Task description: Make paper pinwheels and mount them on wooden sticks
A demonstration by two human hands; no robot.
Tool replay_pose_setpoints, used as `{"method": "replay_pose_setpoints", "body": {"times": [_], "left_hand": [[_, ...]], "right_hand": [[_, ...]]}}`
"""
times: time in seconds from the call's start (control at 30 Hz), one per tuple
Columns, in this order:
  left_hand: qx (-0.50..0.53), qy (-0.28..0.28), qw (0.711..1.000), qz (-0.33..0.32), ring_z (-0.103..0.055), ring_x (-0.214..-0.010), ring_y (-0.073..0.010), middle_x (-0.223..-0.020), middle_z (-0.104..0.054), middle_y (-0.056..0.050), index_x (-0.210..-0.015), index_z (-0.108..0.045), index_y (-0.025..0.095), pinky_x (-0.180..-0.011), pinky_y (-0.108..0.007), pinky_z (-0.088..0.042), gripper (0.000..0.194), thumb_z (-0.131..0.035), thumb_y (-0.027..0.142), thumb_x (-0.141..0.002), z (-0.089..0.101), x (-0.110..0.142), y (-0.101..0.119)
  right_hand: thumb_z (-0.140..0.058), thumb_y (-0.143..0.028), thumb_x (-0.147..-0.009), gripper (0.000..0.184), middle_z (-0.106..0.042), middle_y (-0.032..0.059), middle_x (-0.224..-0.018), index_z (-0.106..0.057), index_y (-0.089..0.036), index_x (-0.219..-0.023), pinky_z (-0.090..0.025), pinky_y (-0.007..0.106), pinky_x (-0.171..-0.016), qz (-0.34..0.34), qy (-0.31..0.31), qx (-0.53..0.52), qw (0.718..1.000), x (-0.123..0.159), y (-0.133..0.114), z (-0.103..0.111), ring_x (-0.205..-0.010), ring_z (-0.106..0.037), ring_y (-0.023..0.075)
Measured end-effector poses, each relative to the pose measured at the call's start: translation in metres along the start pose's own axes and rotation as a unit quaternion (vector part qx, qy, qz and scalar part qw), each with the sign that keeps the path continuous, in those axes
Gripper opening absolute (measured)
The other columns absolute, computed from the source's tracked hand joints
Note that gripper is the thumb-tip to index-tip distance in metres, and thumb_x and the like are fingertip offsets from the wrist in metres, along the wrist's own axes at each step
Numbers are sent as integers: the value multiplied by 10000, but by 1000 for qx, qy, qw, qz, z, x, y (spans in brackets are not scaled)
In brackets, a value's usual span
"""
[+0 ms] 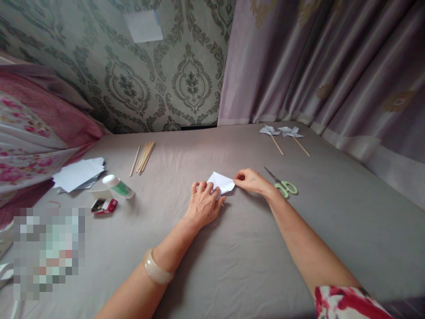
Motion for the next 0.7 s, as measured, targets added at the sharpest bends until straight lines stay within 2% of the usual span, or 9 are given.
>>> {"method": "replay_pose_setpoints", "body": {"times": [0.2,0.43,0.53,0.63,0.7], "left_hand": [[-2,-2,1000,1,-462,-1024,-272,-1064,-593,-102,-1046,-631,200,-963,-461,-271,390,-331,429,-951,2,-1,1],[11,2,1000,4,-461,-1014,-268,-1061,-595,-110,-1045,-633,209,-955,-463,-279,371,-346,422,-947,3,-1,1],[6,3,1000,2,-460,-1017,-268,-1067,-596,-106,-1051,-630,206,-957,-459,-278,378,-337,423,-949,2,-1,1],[3,2,1000,2,-461,-1025,-270,-1071,-596,-104,-1053,-630,204,-962,-457,-277,383,-334,424,-951,2,-1,1],[3,1,1000,3,-461,-1029,-273,-1071,-598,-106,-1053,-631,204,-962,-462,-277,378,-340,422,-949,2,-1,1]], "right_hand": [[-588,-205,-737,128,-718,51,-789,-689,-161,-802,-445,246,-675,-10,41,-49,998,-3,-2,-5,-736,-630,162],[-575,-212,-773,146,-718,65,-829,-662,-129,-857,-489,230,-683,6,32,-162,986,-5,-7,-5,-732,-648,138],[-568,-275,-804,190,-716,75,-839,-655,-120,-874,-494,233,-676,11,29,-191,981,-4,-9,-4,-724,-647,137],[-592,-323,-795,239,-708,76,-815,-654,-113,-891,-484,228,-636,11,17,-185,982,-5,-6,-7,-705,-639,140],[-618,-257,-754,221,-698,57,-786,-657,-116,-920,-470,218,-618,18,3,-161,987,-6,-3,-10,-689,-629,134]]}}
Point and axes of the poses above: each hand's wrist, its own x-axis away from the middle knuckle, its own z-axis out of the back of the hand, y = z × x, the point moved 4 cm from there along -x, towards the middle knuckle
